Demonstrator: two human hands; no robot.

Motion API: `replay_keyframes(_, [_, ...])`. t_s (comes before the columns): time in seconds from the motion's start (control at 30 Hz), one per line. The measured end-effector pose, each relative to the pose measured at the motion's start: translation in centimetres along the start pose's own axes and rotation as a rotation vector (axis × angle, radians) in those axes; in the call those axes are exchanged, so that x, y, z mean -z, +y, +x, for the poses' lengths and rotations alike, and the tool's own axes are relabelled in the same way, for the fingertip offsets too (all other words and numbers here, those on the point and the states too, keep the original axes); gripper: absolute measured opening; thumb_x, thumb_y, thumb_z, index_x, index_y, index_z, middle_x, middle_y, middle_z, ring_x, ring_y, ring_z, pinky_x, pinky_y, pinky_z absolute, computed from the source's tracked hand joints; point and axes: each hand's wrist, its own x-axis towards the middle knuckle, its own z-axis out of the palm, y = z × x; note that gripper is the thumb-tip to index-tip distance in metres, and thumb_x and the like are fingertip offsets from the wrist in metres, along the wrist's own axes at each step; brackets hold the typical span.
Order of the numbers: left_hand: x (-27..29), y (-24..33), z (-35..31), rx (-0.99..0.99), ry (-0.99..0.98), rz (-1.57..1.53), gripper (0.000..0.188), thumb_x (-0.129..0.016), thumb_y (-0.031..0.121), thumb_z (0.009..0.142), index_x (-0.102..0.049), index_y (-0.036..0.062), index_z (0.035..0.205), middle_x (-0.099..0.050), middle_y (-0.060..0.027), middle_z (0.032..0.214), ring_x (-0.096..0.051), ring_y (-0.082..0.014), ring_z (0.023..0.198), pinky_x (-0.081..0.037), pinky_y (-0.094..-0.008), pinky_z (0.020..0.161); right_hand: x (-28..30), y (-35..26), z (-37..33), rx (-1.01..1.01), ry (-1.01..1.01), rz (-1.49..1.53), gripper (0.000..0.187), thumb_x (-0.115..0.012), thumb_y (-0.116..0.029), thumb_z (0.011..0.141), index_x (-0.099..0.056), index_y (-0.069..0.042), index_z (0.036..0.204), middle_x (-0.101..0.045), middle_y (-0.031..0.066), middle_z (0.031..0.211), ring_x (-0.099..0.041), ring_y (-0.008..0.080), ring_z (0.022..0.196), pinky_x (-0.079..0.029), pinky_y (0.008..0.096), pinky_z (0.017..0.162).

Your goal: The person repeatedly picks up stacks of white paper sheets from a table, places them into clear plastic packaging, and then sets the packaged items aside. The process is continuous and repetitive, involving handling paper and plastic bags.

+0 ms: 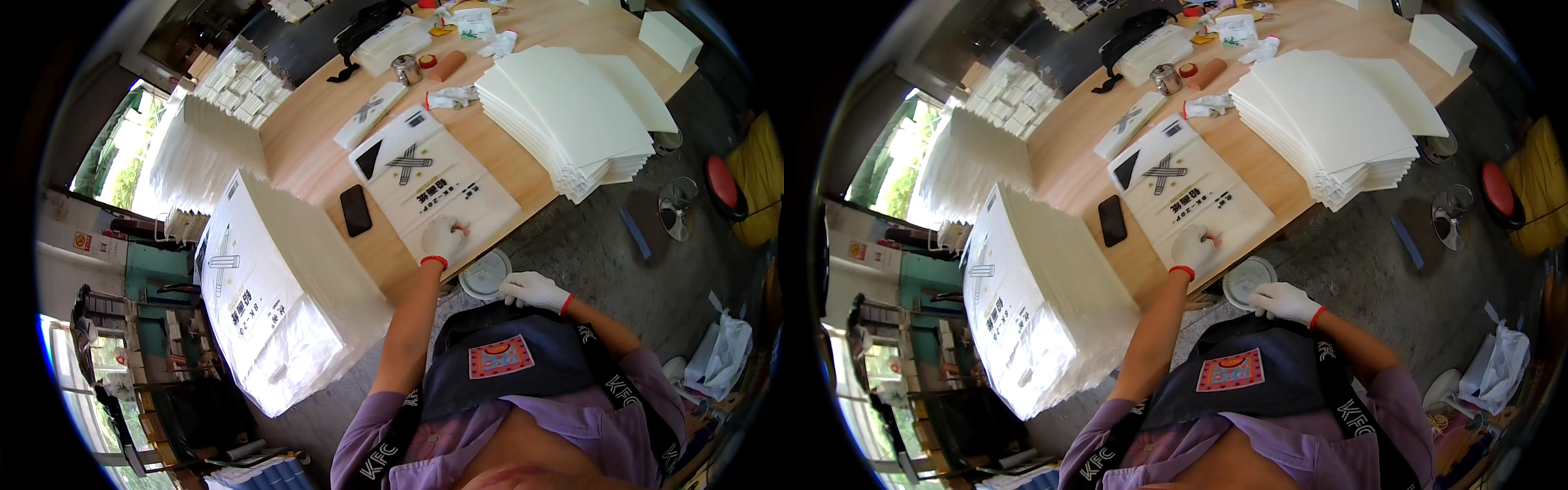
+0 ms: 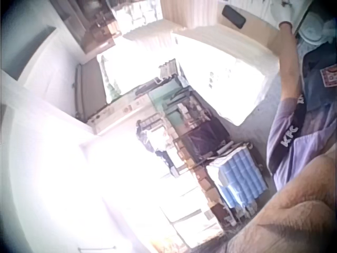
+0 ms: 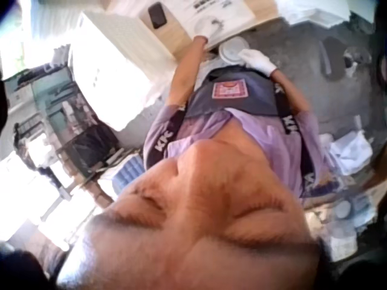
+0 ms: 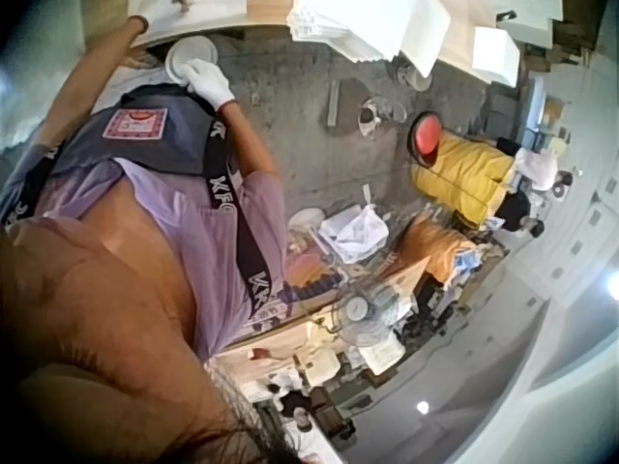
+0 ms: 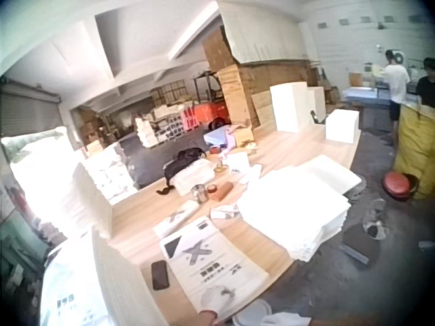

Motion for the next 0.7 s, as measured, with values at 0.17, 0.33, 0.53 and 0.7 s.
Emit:
replay_keyframes(0.17, [-0.1,-1.7,0.5,-0.061,0.029,-0.18,0.018,-0.059,0.026,0.082,-0.066,0.0101,0.078,-0.067,-0.0098,0.089,-0.062,-0.0298,0.086,-0.048,-0.0401,0.074,0.1,0.8,0.4,0.0,0.0,0.121,0.033,-0.05,-0.034,0.091,-0.063,-0.004,0.091,-0.067,0.0053,0.079,-0.058,0.0114,0.061,-0.047,0.026,0.058])
replay_keyframes(0.33, [1.5,-2.2,0.6,0.056,0.07,-0.279,0.025,-0.054,0.027,0.09,-0.065,0.0062,0.082,-0.066,-0.0094,0.08,-0.063,-0.0232,0.079,-0.047,-0.0342,0.072,1.6,-1.1,3.6,0.15,-0.019,0.279,0.029,-0.051,-0.033,0.092,-0.063,-0.007,0.09,-0.066,0.0038,0.079,-0.06,0.0104,0.063,-0.046,0.0221,0.054])
replay_keyframes(0.53, [1.1,-2.1,1.6,-0.145,0.203,-0.279,0.026,-0.052,0.027,0.093,-0.065,0.0057,0.085,-0.065,-0.0094,0.082,-0.06,-0.0198,0.077,-0.046,-0.0337,0.071,2.8,-7.2,12.2,0.283,0.355,0.212,0.04,-0.052,-0.043,0.091,-0.063,-0.006,0.102,-0.066,0.0086,0.081,-0.063,0.0174,0.073,-0.048,0.0307,0.066])
replay_keyframes(0.7, [4.8,-0.2,2.4,-0.029,0.488,-1.364,0.015,-0.057,0.02,0.093,-0.059,0.0088,0.102,-0.063,-0.0053,0.089,-0.06,-0.0142,0.081,-0.049,-0.0288,0.071,4.7,-5.3,14.2,0.448,0.556,-0.204,0.046,-0.049,-0.047,0.089,-0.065,-0.006,0.1,-0.066,0.0138,0.084,-0.064,0.0176,0.077,-0.049,0.0336,0.068])
